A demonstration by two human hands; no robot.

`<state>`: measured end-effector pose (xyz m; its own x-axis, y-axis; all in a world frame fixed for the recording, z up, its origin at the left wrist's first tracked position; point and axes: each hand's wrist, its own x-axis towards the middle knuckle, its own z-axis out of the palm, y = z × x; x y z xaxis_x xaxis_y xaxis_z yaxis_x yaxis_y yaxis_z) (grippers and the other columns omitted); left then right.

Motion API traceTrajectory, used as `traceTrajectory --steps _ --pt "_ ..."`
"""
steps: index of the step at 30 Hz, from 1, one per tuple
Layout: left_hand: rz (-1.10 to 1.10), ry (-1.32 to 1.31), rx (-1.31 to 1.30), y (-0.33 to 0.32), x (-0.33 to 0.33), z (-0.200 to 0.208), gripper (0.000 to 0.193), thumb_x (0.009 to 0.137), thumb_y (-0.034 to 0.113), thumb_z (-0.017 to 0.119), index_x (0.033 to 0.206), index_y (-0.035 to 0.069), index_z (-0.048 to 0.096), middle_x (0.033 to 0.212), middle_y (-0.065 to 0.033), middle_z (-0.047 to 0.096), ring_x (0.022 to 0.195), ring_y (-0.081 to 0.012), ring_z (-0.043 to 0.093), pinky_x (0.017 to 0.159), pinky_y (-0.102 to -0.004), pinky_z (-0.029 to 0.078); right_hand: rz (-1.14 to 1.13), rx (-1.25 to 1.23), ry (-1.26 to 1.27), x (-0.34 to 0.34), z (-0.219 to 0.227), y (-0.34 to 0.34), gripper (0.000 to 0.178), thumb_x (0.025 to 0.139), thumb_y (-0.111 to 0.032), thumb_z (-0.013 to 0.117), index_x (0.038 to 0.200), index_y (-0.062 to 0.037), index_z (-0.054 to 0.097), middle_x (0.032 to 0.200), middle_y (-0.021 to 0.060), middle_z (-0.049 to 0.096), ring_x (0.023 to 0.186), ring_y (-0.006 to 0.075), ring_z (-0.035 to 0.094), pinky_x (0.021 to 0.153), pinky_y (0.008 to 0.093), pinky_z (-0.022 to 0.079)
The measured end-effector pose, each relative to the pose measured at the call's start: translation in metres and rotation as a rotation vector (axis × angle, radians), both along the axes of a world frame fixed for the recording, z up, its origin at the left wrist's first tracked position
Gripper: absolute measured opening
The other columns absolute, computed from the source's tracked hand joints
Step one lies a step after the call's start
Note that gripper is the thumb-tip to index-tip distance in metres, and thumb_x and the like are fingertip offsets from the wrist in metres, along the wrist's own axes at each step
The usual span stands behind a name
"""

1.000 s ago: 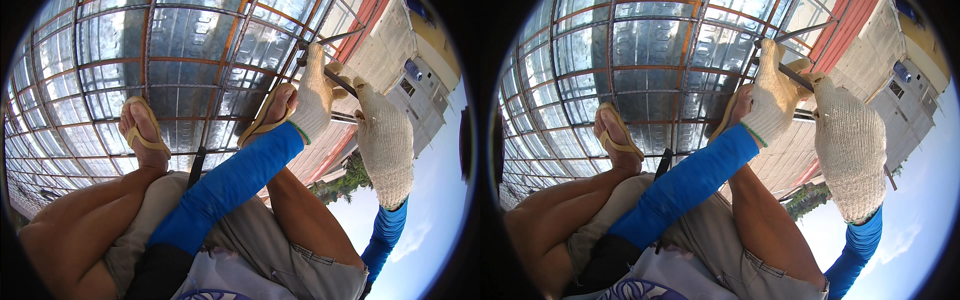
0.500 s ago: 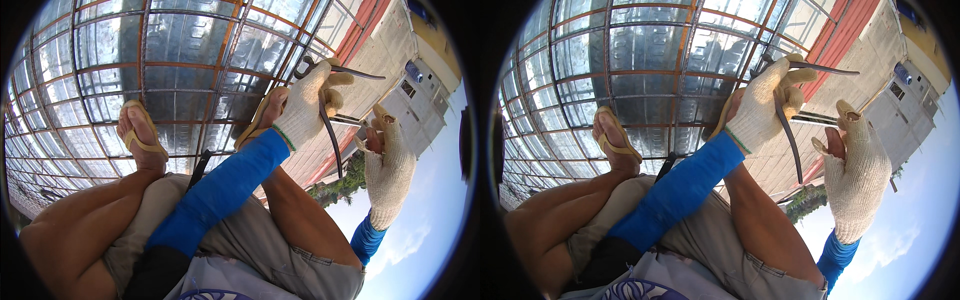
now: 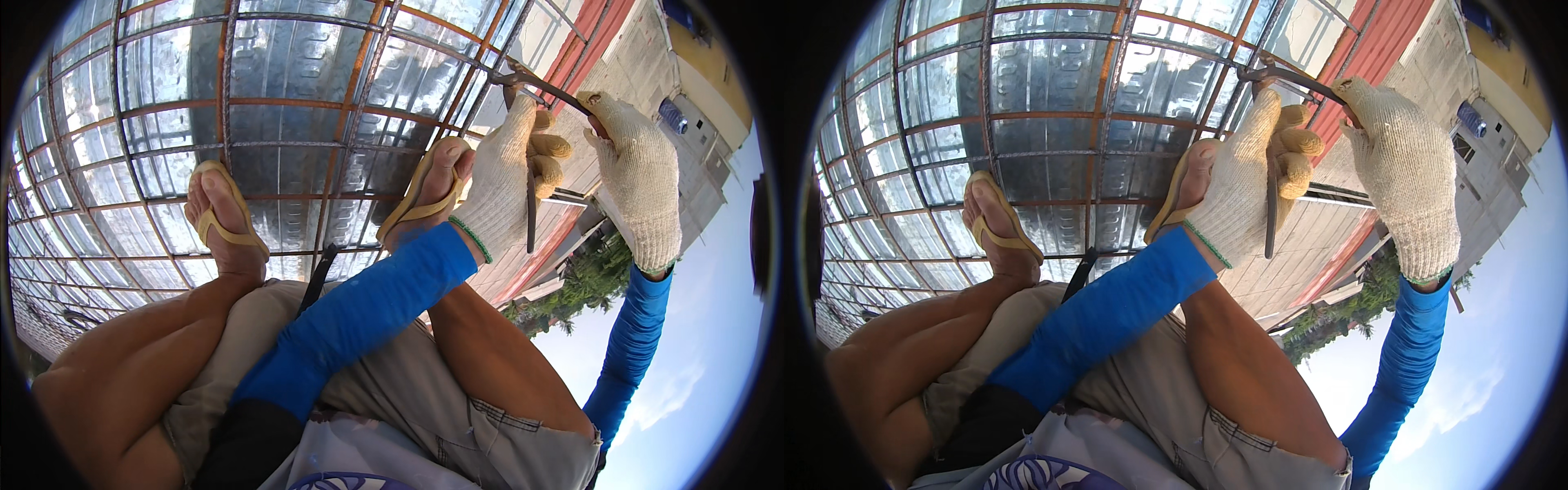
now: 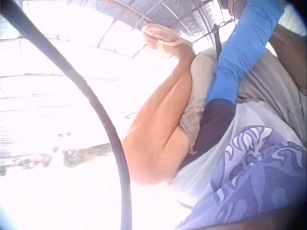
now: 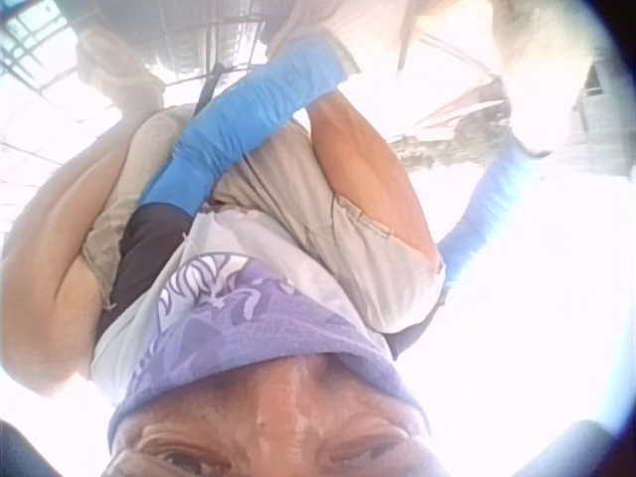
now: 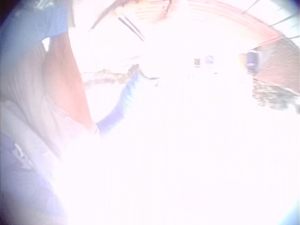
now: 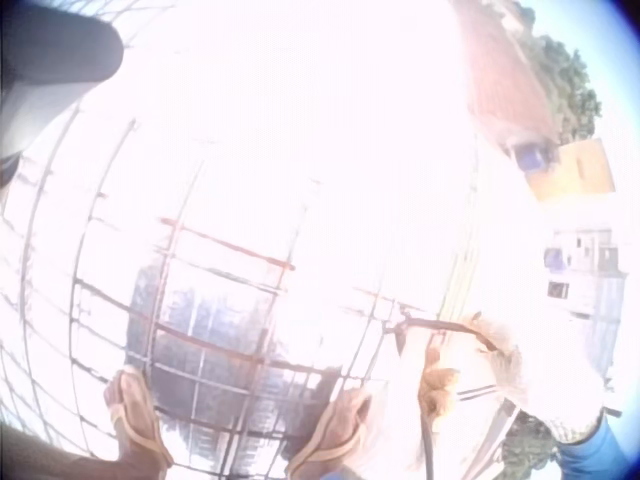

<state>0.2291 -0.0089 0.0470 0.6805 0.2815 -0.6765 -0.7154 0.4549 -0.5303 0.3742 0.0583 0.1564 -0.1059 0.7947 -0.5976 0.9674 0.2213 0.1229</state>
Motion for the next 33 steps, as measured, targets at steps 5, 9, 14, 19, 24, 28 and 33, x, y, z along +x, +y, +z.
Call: traceTrajectory --steps 5,9,14,19,24,28,33 --pt "-0.056 0.148 -0.03 -0.001 0.008 0.046 0.053 0.107 0.054 0.063 0.104 0.001 0.065 0.067 -0.0125 0.069 0.039 -0.0156 0.055 0.036 -0.026 0.043 0.142 -0.001 -0.023 -0.003 -0.003 0.013 0.035 0.099 -0.022 0.073 0.134 -0.016 0.074 0.106 0.0106 0.077 0.095 0.0283 0.076 0.08 0.041 0.063" --pt "-0.02 0.186 -0.011 0.014 -0.009 0.059 0.054 0.109 0.054 0.059 0.102 0.001 0.065 0.063 -0.0098 0.067 0.037 -0.0161 0.054 0.035 -0.0266 0.042 0.121 0.012 -0.024 -0.013 -0.005 0.015 0.032 0.1 -0.021 0.072 0.132 -0.0163 0.075 0.107 0.0102 0.078 0.097 0.0282 0.077 0.082 0.0407 0.064" --pt "-0.02 0.012 -0.167 0.023 -0.015 0.044 0.052 0.11 0.052 0.059 0.099 0.002 0.064 0.062 -0.0078 0.065 0.039 -0.0159 0.055 0.036 -0.0271 0.043 0.17 0.02 -0.099 -0.027 -0.01 0.016 0.031 0.103 -0.019 0.068 0.133 -0.017 0.075 0.11 0.0101 0.078 0.102 0.0267 0.077 0.084 0.0408 0.066" --pt "0.065 0.02 -0.161 0.018 -0.011 0.039 0.05 0.109 0.051 0.06 0.104 0.002 0.063 0.07 -0.0089 0.065 0.05 -0.0176 0.058 0.045 -0.0302 0.046 0.188 0.017 -0.103 -0.025 -0.01 0.015 0.03 0.103 -0.015 0.067 0.132 -0.0163 0.073 0.106 0.0105 0.078 0.101 0.0267 0.078 0.082 0.0396 0.066" --pt "0.098 0.042 -0.116 0.01 -0.003 0.031 0.052 0.107 0.052 0.059 0.113 0.0 0.059 0.082 -0.0122 0.065 0.063 -0.021 0.06 0.056 -0.0337 0.049 0.172 0.012 -0.118 -0.035 -0.007 0.016 0.027 0.101 -0.015 0.069 0.127 -0.0141 0.073 0.104 0.0105 0.078 0.098 0.027 0.078 0.08 0.0389 0.066" --pt "0.131 0.01 -0.063 0.003 -0.001 0.02 0.055 0.106 0.052 0.059 0.121 -0.002 0.056 0.091 -0.0149 0.065 0.074 -0.0238 0.061 0.064 -0.0365 0.051 0.171 0.052 -0.108 -0.037 -0.012 0.011 0.025 0.101 -0.015 0.07 0.126 -0.0138 0.073 0.105 0.0113 0.078 0.096 0.0281 0.079 0.081 0.0393 0.066" --pt "0.168 -0.103 0.078 -0.014 -0.003 0.001 0.061 0.104 0.052 0.058 0.13 -0.003 0.053 0.102 -0.0182 0.064 0.088 -0.0272 0.063 0.076 -0.04 0.054 0.263 0.098 -0.082 -0.031 -0.013 0.007 0.031 0.096 -0.017 0.077 0.126 -0.0129 0.071 0.104 0.0118 0.078 0.096 0.0287 0.079 0.075 0.0376 0.067"
